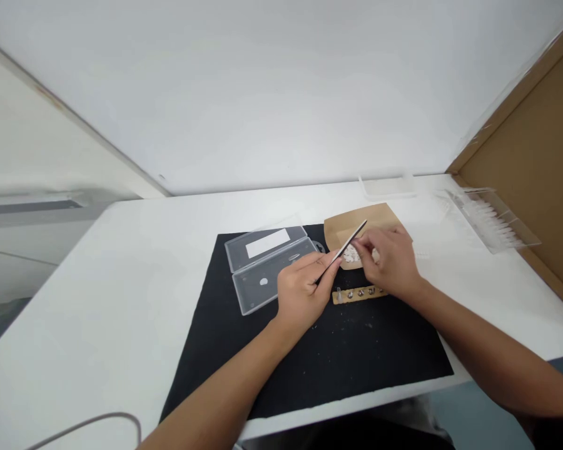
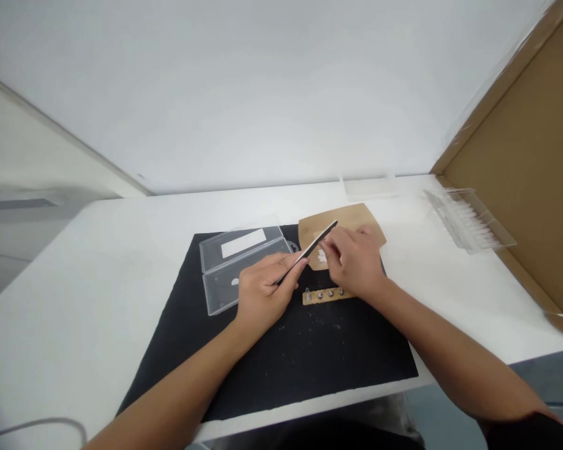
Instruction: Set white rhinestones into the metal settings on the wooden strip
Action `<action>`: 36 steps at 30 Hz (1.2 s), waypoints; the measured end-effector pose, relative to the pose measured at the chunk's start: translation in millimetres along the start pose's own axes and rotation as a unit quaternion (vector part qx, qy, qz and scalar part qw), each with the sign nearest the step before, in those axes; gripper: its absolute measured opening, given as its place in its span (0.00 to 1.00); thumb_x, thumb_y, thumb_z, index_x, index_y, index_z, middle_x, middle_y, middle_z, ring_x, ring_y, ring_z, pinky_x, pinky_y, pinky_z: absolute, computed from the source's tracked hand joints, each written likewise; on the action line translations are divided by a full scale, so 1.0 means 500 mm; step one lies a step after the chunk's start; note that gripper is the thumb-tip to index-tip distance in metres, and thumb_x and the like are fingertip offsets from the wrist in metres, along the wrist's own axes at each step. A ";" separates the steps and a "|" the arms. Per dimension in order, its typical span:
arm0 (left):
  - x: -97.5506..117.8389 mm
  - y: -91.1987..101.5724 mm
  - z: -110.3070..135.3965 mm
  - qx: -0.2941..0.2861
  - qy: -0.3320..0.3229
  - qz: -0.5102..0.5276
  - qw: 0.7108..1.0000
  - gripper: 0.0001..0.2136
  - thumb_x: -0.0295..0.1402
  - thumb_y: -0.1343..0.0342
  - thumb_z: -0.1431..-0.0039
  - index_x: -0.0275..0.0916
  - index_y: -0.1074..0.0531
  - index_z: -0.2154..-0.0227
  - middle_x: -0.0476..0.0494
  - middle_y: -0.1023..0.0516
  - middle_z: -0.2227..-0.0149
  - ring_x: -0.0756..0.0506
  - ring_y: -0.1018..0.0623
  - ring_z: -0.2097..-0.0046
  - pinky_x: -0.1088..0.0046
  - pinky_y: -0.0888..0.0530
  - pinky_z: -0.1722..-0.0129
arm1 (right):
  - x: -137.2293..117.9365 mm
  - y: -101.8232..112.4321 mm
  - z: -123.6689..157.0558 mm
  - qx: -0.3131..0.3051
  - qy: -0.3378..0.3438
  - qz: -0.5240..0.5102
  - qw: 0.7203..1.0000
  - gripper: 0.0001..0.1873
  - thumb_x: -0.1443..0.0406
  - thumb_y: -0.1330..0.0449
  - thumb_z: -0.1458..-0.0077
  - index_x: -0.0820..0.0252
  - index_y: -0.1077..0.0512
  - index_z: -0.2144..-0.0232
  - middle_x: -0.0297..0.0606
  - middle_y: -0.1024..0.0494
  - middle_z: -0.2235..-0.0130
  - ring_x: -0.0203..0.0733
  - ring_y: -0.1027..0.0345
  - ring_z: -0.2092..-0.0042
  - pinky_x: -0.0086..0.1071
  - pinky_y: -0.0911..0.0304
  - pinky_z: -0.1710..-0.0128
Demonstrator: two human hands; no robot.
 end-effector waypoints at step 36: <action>0.009 0.008 -0.012 -0.004 -0.038 -0.018 0.999 0.09 0.31 0.43 0.28 0.42 0.16 0.60 0.46 0.15 0.64 0.48 0.16 0.63 0.72 0.20 0.62 | -0.001 0.000 0.000 -0.019 -0.025 -0.044 0.999 0.13 0.64 0.42 0.32 0.56 0.33 0.71 0.30 0.24 0.73 0.36 0.36 0.73 0.39 0.48 0.62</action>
Point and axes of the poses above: each hand's wrist, its own z-axis away from the middle knuckle, its own y-axis out of the back of the hand, x = y × z, the point moved 6 cm from there along -z, towards the middle knuckle
